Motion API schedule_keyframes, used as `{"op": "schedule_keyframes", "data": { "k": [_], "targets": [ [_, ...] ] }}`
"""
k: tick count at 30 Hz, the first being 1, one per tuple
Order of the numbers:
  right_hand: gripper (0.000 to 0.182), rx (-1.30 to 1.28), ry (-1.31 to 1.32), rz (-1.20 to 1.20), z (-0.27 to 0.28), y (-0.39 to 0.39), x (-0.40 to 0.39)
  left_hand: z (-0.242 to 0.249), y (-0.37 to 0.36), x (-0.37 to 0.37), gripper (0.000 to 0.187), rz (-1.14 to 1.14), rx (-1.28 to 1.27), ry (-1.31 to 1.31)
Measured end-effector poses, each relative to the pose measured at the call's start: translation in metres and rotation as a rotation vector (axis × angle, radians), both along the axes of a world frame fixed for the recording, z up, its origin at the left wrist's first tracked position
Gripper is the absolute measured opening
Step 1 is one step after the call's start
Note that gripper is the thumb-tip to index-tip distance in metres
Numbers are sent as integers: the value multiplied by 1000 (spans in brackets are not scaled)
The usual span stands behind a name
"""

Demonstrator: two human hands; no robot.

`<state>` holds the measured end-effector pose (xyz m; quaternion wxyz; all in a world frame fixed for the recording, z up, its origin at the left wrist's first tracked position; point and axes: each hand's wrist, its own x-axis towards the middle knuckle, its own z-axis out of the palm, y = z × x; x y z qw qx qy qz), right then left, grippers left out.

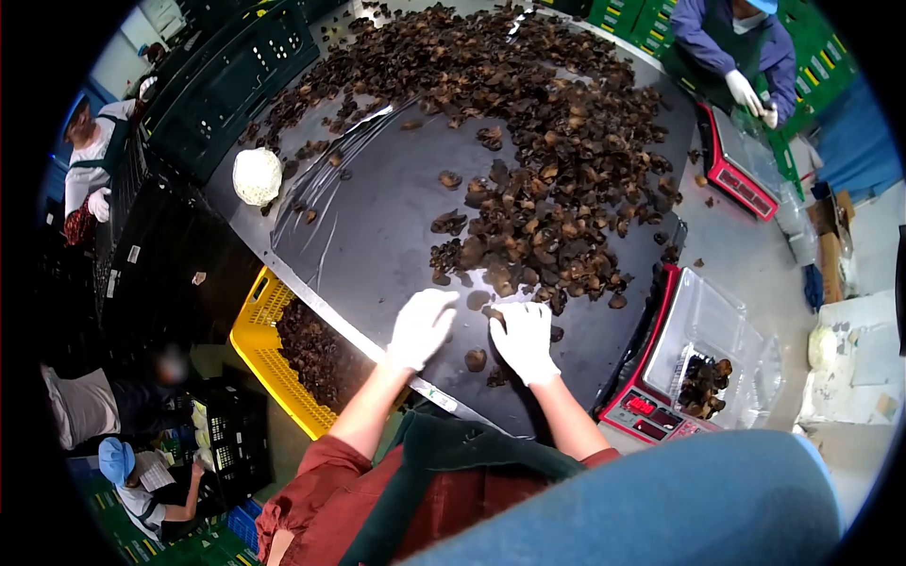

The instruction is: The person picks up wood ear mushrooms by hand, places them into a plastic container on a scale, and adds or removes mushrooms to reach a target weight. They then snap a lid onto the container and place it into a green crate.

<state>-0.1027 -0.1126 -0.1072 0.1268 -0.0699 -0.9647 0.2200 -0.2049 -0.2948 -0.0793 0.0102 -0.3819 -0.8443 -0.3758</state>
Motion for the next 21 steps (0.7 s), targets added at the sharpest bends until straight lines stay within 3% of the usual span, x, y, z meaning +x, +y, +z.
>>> {"op": "schedule_keyframes", "data": {
  "k": [5,6,8,11,15,21],
  "targets": [
    [33,-831,-74,-114,24,26,15,-33,45,1,37,-92,-126,84],
    [33,-998,-197,-133,39,33,20,-35,49,-1,37,-95,-161,72],
    [32,-1139,-108,-143,31,41,27,-37,49,-5,36,-118,-86,-31],
    [30,-1225,-83,-130,45,50,34,-34,45,-3,38,-109,15,-263],
    [30,-1532,-214,-251,34,60,40,-19,23,-1,38,-63,-17,-215],
    [29,-1361,13,-265,23,62,41,-12,-8,13,44,-111,-89,-48]
  ]
}}
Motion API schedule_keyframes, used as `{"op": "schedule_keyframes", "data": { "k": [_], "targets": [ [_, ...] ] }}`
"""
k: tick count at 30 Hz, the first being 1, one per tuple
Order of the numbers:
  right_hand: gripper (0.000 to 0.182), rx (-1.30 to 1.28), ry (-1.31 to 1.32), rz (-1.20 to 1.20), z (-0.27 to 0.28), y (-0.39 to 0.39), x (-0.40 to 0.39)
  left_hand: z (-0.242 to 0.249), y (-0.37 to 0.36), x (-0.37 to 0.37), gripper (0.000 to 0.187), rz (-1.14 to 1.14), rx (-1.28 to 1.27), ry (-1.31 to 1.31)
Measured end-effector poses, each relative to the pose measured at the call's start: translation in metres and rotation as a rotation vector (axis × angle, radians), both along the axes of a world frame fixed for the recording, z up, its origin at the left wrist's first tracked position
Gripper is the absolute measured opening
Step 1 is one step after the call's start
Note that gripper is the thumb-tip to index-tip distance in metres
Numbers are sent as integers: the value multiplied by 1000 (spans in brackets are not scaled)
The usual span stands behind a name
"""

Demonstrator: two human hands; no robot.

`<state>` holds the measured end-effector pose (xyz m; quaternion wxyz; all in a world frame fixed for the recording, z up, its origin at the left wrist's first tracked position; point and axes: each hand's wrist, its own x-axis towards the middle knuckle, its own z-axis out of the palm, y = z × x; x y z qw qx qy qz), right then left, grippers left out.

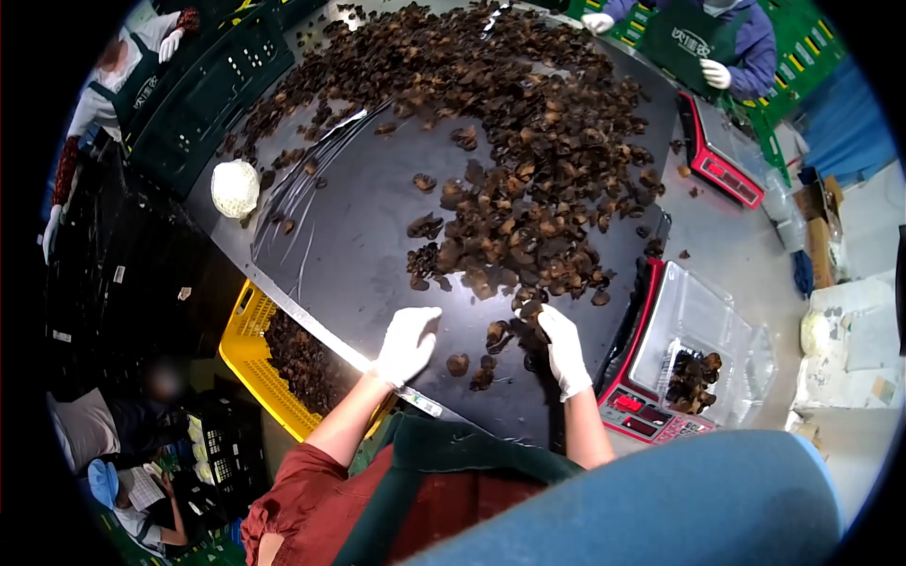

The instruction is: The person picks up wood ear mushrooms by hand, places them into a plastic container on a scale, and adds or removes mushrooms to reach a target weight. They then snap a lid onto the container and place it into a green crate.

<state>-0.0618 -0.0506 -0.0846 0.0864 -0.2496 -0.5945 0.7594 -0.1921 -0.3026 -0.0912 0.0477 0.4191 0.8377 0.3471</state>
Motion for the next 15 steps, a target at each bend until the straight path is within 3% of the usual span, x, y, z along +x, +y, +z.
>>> {"op": "schedule_keyframes", "data": {
  "k": [4,7,10,12,15],
  "targets": [
    [27,404,-79,-63,-4,-1,4,1,-3,33,66,-64,-96,1],
    [32,890,-86,67,-13,-10,11,2,2,53,81,-84,-115,-45],
    [49,1198,108,233,-5,-28,16,0,13,71,85,-197,-141,-49],
    [53,1360,108,346,-5,-37,15,-12,23,79,73,-191,-90,48],
    [48,1379,97,343,-14,-33,9,-19,38,68,44,-182,-47,42]
  ]
}}
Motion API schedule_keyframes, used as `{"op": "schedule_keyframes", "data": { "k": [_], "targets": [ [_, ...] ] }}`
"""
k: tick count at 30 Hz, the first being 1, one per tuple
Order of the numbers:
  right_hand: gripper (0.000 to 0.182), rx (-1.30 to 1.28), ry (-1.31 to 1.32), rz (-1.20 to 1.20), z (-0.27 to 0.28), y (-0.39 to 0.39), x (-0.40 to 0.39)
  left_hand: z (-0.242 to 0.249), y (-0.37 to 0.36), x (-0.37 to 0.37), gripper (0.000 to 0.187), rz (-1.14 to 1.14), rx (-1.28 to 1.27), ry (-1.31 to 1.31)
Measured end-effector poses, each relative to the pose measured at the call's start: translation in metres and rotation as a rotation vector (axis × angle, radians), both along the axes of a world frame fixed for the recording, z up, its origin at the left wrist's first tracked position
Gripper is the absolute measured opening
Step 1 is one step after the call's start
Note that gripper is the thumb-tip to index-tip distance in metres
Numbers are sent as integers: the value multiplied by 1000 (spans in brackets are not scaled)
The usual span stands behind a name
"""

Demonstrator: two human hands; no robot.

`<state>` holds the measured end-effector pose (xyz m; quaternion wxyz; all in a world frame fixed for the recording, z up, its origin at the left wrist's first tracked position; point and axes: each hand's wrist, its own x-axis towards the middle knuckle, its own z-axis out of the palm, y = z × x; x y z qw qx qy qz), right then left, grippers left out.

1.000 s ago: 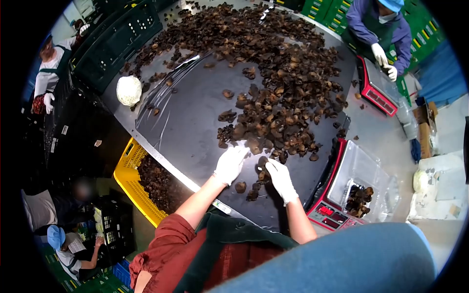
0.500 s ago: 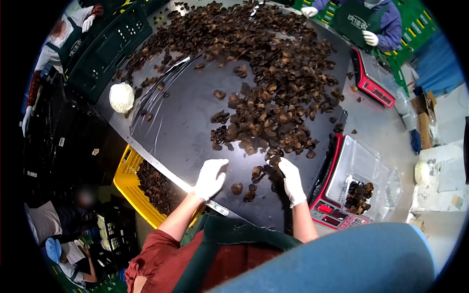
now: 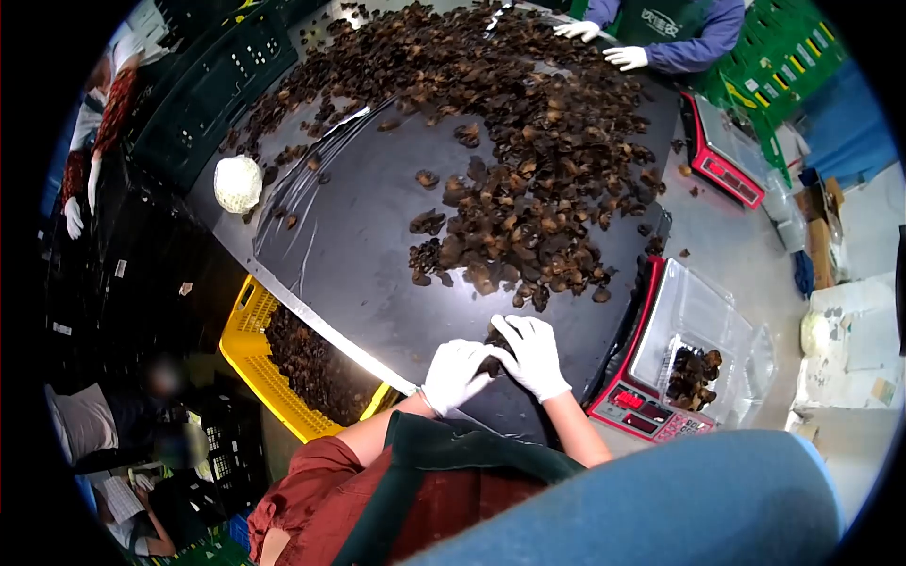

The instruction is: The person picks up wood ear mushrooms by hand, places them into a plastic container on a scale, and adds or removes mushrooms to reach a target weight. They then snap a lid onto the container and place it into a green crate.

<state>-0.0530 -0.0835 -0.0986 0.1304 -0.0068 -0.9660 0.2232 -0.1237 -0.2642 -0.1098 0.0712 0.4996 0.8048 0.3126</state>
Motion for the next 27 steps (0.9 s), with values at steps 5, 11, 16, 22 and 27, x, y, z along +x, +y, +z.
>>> {"op": "schedule_keyframes", "data": {
  "k": [5,11,16,22,27],
  "targets": [
    [27,-9,-12,2,-5,8,-10,4,10,-29,22,27,38,26],
    [14,-900,186,-530,-24,7,-1,28,30,-94,20,169,168,180],
    [17,-2176,104,-706,-7,29,12,14,44,-117,20,61,57,141],
    [21,-2699,32,-408,14,29,41,30,39,-89,16,152,205,-675],
    [28,-2902,-13,-267,13,14,55,44,22,-56,17,189,640,-2208]
  ]
}}
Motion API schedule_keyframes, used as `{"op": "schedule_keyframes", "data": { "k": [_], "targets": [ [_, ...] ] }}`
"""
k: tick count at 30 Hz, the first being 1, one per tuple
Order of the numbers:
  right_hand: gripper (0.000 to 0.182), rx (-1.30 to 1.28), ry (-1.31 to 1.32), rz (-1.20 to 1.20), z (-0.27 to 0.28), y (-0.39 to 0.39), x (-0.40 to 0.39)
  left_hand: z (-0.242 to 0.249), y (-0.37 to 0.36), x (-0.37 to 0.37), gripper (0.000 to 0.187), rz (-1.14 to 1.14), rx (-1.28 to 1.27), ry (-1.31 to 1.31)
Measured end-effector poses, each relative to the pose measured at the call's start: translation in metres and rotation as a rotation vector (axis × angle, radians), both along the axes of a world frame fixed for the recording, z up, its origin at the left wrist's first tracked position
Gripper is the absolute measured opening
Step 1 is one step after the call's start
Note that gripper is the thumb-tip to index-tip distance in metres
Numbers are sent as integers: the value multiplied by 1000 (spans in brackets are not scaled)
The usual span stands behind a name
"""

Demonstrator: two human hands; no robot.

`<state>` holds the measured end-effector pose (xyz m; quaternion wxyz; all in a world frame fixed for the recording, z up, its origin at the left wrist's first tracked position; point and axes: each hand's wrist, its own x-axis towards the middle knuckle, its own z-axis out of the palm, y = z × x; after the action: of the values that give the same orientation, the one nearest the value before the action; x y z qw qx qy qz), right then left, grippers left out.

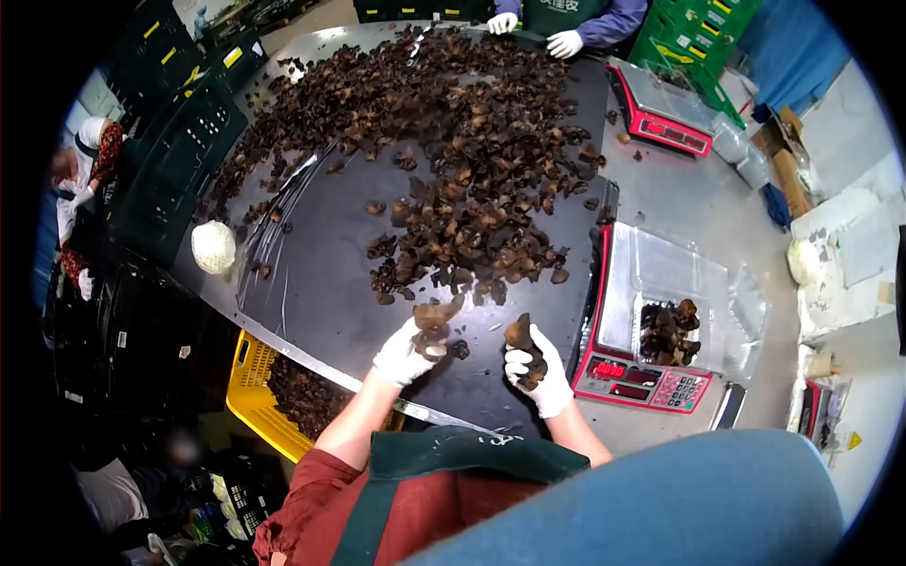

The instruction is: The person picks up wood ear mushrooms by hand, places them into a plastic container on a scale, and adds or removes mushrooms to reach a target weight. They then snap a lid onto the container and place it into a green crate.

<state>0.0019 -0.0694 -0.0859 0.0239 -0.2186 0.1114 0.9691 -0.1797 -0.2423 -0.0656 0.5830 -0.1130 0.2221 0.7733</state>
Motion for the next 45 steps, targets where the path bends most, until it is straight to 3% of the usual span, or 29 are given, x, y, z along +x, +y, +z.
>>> {"op": "schedule_keyframes", "data": {
  "k": [1,3,7,9,12,13,16,20,21,23,26,29,31,33,36,37,39,43,45],
  "targets": [
    [29,-48,39,27,-5,-4,2,-8,-5,5,14,6,136,-223],
    [22,-79,12,66,-7,-13,5,-6,-7,17,10,76,72,-376],
    [23,59,-94,68,12,-26,8,11,-2,32,13,46,8,-263],
    [25,164,61,143,13,-25,17,10,1,33,17,4,57,-173],
    [23,530,-175,9,46,-24,34,21,20,41,34,-81,133,56],
    [22,656,-169,-32,57,-16,44,32,32,43,32,-150,108,44],
    [22,932,-138,-161,87,12,77,70,75,71,30,-129,44,302],
    [15,1481,-508,-566,122,71,127,97,141,103,30,-312,144,779],
    [13,1596,-607,-642,116,93,139,122,157,122,29,-322,10,924],
    [11,1693,-696,-758,128,125,151,99,196,144,27,-213,95,1212],
    [9,1973,-849,-639,118,164,159,85,242,175,23,-105,13,1787],
    [19,2544,-859,-309,101,184,167,68,266,190,31,-75,-13,2226],
    [28,2458,-798,-318,94,180,169,69,265,203,37,-10,-42,2266],
    [37,2013,-634,-390,96,172,175,75,264,209,43,37,-56,2314],
    [43,1877,-553,-328,99,164,184,82,265,202,55,0,-60,2398],
    [47,1948,-592,-257,105,158,185,78,268,195,57,21,-58,2378],
    [46,1798,-537,-383,113,149,185,72,270,184,62,62,-55,2340],
    [39,1741,-704,-596,120,152,192,65,267,163,70,16,8,2064],
    [35,1681,-757,-637,123,153,198,70,257,155,61,-55,15,1779]
  ]
}}
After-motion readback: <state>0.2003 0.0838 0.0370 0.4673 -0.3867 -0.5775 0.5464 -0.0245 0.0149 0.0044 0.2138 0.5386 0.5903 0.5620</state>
